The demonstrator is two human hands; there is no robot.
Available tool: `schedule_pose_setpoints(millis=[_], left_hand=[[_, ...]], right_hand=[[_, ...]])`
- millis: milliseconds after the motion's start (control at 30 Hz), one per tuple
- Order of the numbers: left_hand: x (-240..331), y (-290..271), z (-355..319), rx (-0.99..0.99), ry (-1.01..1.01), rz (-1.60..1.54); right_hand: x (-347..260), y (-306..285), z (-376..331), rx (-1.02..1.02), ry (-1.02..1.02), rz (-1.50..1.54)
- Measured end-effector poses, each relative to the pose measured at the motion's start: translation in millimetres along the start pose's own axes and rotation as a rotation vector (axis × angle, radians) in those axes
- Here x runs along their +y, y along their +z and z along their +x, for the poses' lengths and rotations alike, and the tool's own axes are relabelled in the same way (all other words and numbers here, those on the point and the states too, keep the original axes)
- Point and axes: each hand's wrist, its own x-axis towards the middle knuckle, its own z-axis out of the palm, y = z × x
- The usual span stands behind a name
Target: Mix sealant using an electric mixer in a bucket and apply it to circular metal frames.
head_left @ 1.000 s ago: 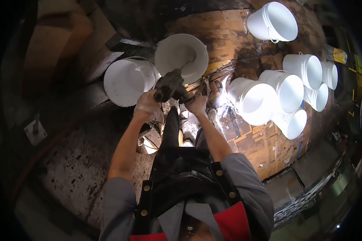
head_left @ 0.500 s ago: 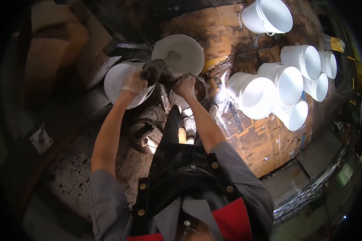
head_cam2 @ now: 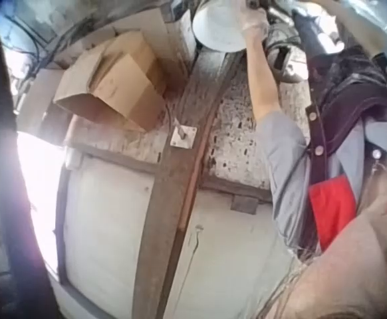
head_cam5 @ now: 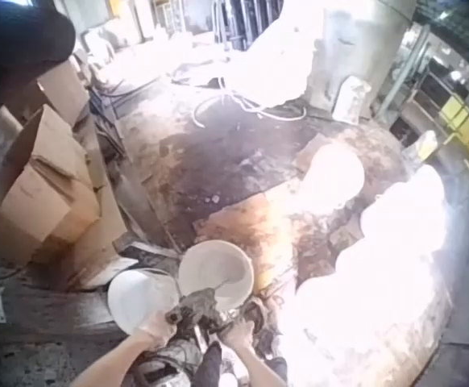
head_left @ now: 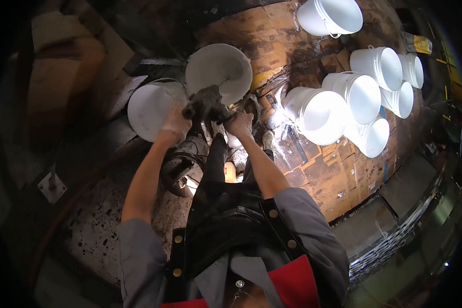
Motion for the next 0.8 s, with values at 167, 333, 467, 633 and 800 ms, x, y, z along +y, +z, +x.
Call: schedule_pose_setpoints(millis=[167, 333, 467, 633, 800], left_hand=[[-4, 44, -61, 0.094, -0.039, -0.116], [19, 86, -79, 0.160, -0.178, -0.394], [16, 87, -48, 0.209, -0.112, -0.229], [-8, 66, -32, 0.117, 0.036, -0.119], [-14, 20, -25, 0.044, 0.016, -0.102]], right_hand=[[19, -8, -14, -0.192, -0.212, -0.213], [41, -14, 10, -0.082, -0.444, -0.465], [47, -7, 43, 0.123, -0.475, -0.313], [37, 2, 19, 0.275, -0.347, -0.263], [3, -7, 0, -0.061, -0.106, -0.167]])
